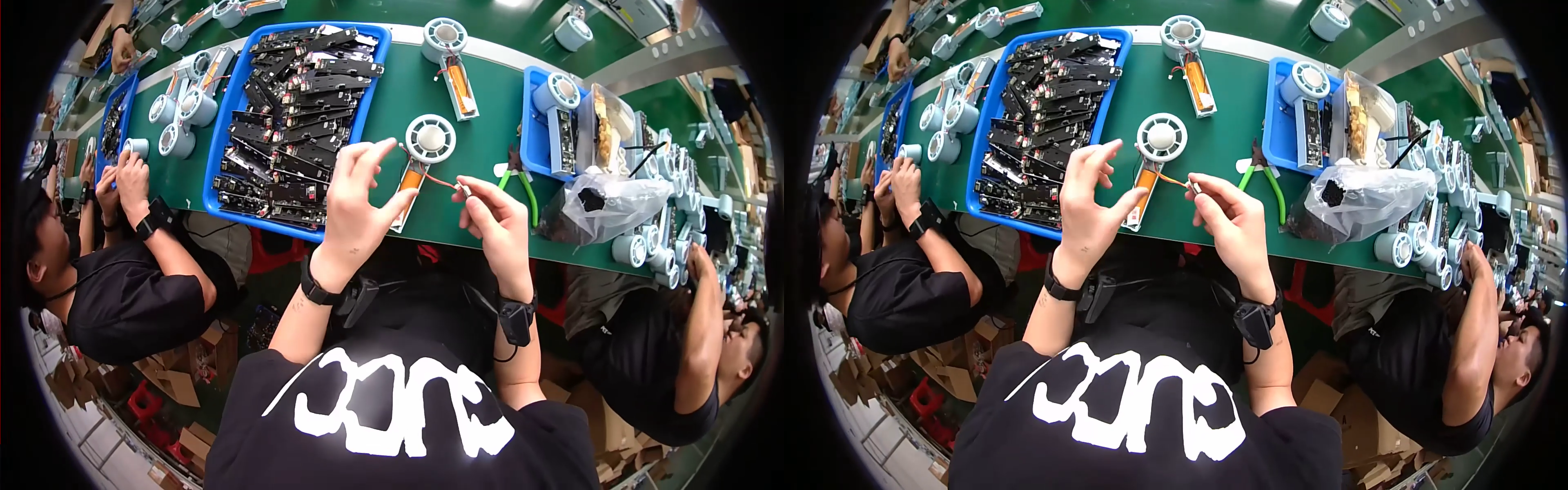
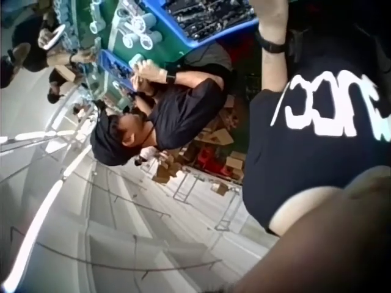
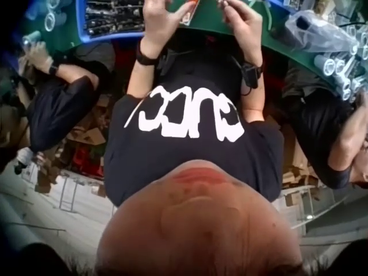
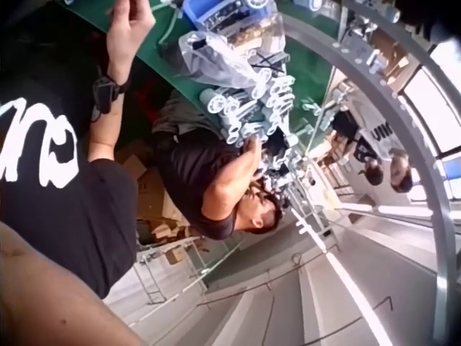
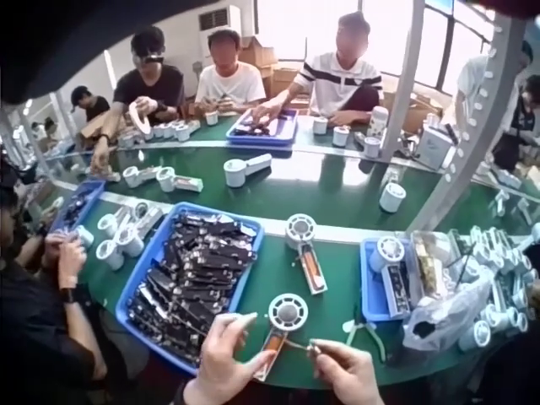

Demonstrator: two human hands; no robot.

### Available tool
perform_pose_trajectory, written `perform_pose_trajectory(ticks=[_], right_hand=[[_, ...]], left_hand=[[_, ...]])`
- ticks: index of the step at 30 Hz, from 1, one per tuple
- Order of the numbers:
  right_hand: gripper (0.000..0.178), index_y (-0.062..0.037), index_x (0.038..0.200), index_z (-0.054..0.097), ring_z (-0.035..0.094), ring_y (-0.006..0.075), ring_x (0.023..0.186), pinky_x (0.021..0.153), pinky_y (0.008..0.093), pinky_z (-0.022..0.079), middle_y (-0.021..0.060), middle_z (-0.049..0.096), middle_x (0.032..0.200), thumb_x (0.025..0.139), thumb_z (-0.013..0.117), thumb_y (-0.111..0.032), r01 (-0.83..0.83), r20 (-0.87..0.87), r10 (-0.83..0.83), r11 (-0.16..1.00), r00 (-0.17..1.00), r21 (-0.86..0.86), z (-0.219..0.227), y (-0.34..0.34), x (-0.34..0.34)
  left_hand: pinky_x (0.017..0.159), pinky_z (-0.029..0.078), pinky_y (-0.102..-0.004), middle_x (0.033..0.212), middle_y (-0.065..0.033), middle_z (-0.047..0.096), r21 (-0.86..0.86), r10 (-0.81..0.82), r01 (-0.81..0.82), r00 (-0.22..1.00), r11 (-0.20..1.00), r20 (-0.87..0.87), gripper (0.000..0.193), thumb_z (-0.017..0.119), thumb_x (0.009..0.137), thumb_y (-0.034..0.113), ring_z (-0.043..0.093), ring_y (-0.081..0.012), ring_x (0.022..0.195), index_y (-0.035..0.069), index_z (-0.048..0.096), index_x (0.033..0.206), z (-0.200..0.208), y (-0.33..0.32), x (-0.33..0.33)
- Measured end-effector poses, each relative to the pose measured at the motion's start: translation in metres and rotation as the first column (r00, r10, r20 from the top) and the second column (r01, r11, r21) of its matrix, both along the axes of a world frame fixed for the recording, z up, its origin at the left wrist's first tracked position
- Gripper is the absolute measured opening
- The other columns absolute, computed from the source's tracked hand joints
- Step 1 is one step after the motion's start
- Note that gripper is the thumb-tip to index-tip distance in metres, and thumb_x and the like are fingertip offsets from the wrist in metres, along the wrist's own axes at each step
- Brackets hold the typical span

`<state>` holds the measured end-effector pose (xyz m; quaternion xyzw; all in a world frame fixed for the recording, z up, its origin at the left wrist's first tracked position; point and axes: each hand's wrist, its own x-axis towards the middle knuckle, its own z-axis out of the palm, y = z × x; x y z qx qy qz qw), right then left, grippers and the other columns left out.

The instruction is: The person picks up a circuit board and a battery, connects their wires by hand, and presses the components into a handheld fan housing. They repeat this assembly process with a second set of components before placing the finished fans on the table.

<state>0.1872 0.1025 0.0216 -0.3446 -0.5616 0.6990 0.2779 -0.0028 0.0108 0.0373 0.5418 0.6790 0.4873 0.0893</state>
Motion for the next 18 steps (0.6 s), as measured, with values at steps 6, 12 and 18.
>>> perform_pose_trajectory(ticks=[6, 12, 18], right_hand=[[0.028, 0.0022, 0.127, 0.064, 0.054, 0.0064, 0.067, 0.052, 0.0195, 0.034, 0.0105, 0.068, 0.103, 0.102, 0.055, -0.005, 0.069, -0.112, -0.093, 0.977, 0.989, -0.204, -0.009, -0.002, 0.0], [0.028, 0.0023, 0.127, 0.064, 0.054, 0.0065, 0.067, 0.052, 0.0197, 0.034, 0.0102, 0.068, 0.102, 0.102, 0.055, -0.006, 0.057, -0.131, -0.083, 0.979, 0.988, -0.197, -0.008, -0.006, 0.002], [0.027, 0.002, 0.126, 0.064, 0.054, 0.0063, 0.068, 0.052, 0.0195, 0.035, 0.0095, 0.067, 0.102, 0.102, 0.057, -0.006, 0.125, -0.155, -0.162, 0.965, 0.975, -0.229, -0.01, -0.01, -0.005]], left_hand=[[0.069, 0.055, -0.0327, 0.105, -0.0132, 0.07, -0.307, 0.176, -0.055, 0.907, 0.95, 0.383, 0.041, 0.076, 0.085, 0.009, 0.064, -0.017, 0.074, -0.003, 0.067, 0.123, -0.003, -0.001, -0.001], [0.068, 0.054, -0.0292, 0.098, -0.0109, 0.073, -0.35, 0.173, 0.02, 0.842, 0.936, 0.511, 0.035, 0.075, 0.086, 0.006, 0.064, -0.0131, 0.07, -0.003, 0.07, 0.119, -0.019, 0.024, -0.011], [0.066, 0.052, -0.0255, 0.092, -0.0056, 0.074, -0.149, 0.13, -0.043, 0.75, 0.988, 0.649, 0.026, 0.076, 0.085, 0.006, 0.062, -0.0073, 0.07, -0.002, 0.073, 0.109, -0.028, 0.018, 0.003]])
